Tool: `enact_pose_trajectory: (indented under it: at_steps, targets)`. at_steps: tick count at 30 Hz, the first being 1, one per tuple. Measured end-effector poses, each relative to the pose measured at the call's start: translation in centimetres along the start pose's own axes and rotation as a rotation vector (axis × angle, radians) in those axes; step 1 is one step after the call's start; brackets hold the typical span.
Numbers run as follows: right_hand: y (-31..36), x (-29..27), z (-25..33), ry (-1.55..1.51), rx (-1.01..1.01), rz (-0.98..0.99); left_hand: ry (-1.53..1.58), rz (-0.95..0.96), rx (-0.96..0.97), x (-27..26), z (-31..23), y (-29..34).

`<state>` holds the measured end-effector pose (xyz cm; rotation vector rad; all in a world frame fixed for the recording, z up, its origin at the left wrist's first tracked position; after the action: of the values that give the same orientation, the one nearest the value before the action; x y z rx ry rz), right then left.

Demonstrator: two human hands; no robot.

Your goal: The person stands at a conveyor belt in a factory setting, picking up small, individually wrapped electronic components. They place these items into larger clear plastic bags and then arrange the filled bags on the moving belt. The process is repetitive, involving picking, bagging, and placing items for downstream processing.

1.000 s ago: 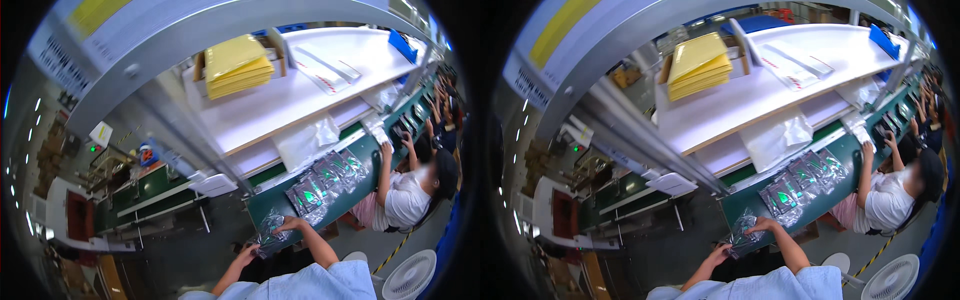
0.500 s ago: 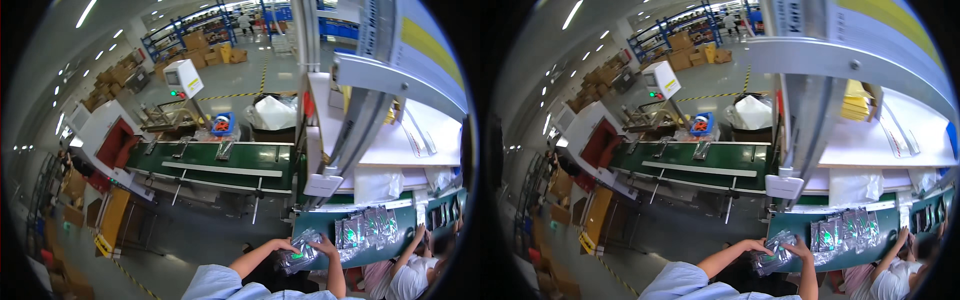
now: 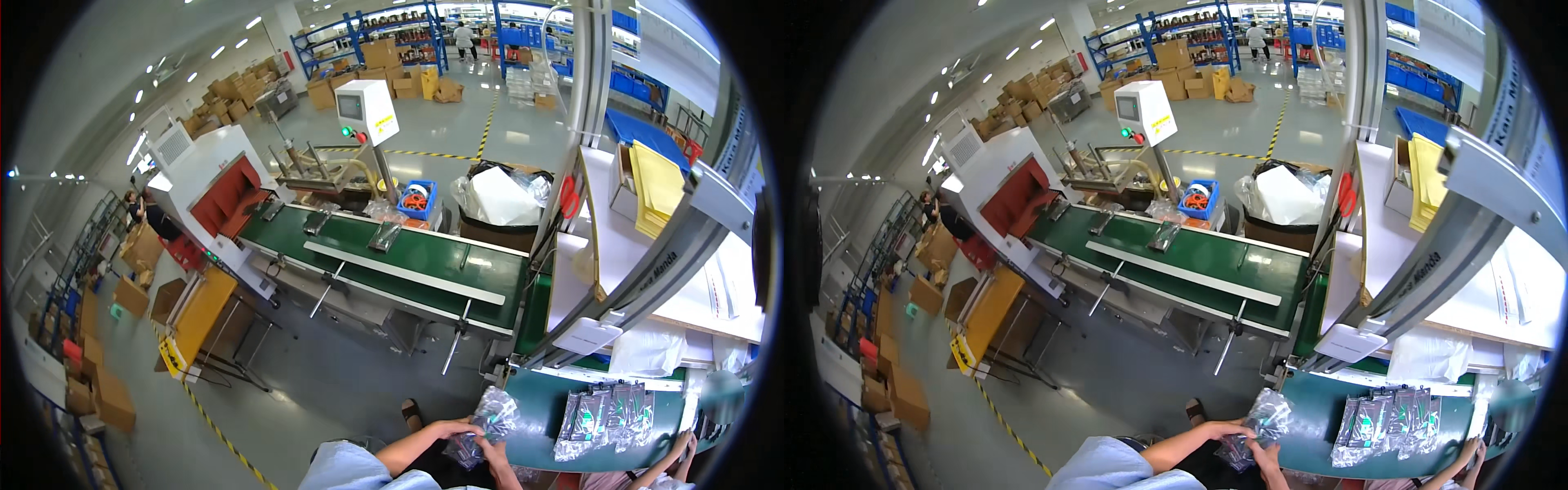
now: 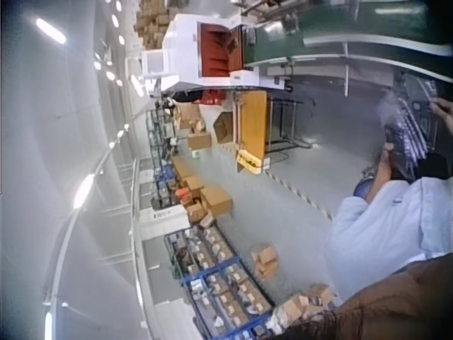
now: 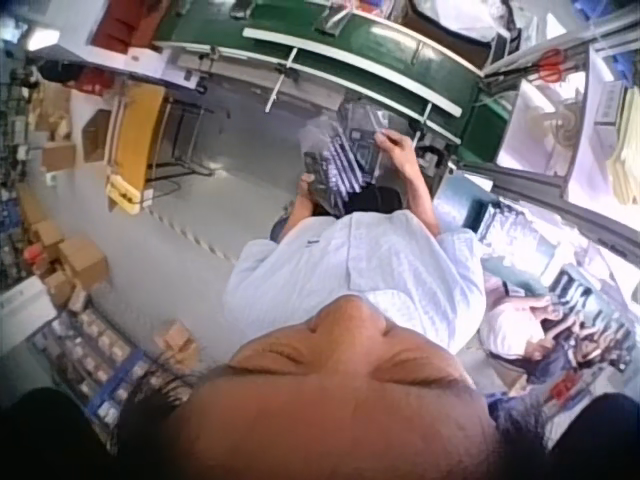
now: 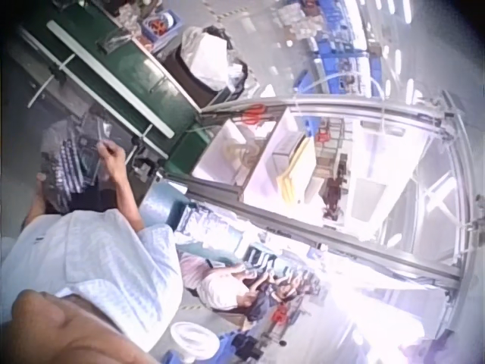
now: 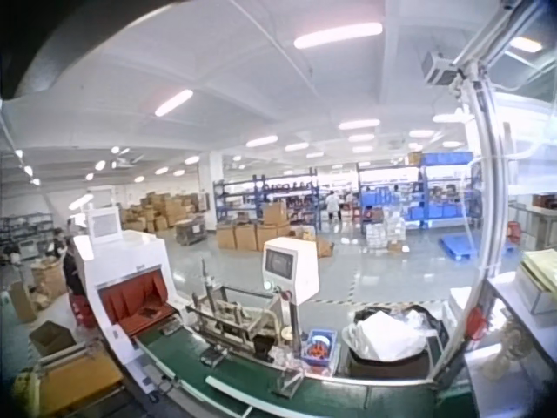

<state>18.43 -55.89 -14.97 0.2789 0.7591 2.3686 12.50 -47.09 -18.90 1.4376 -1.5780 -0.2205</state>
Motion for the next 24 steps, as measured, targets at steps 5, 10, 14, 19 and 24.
enact_pose_trajectory:
  at_steps: [5,10,14,19,24]
  targets:
    - [3.0,3.7,9.1,0.507,-0.321,-0.033,0.381,-0.11,0.269,-3.6,1.0,7.8]
    - [1.4,6.9,17.5,0.202,-0.434,0.064,0.887,-0.026,0.389,-5.9,4.5,14.3]
    - [0.4,12.1,24.7,0.344,-0.554,0.163,1.022,-0.134,0.584,-6.8,5.3,18.5]
    - [-1.8,18.1,27.3,0.634,-0.486,0.239,1.137,-0.16,0.72,-9.5,4.9,21.5]
    - [-5.6,21.7,27.2,0.537,-0.492,0.296,1.178,-0.147,0.828,-13.6,3.6,24.8]
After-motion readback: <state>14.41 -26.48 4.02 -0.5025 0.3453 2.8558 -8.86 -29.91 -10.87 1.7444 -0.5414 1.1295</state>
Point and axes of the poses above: each hand's wrist, its own y-axis away from the middle knuckle, its own x-axis out of the palm, z = x × y, the point moved 8 cm from there along -y, towards the middle knuckle
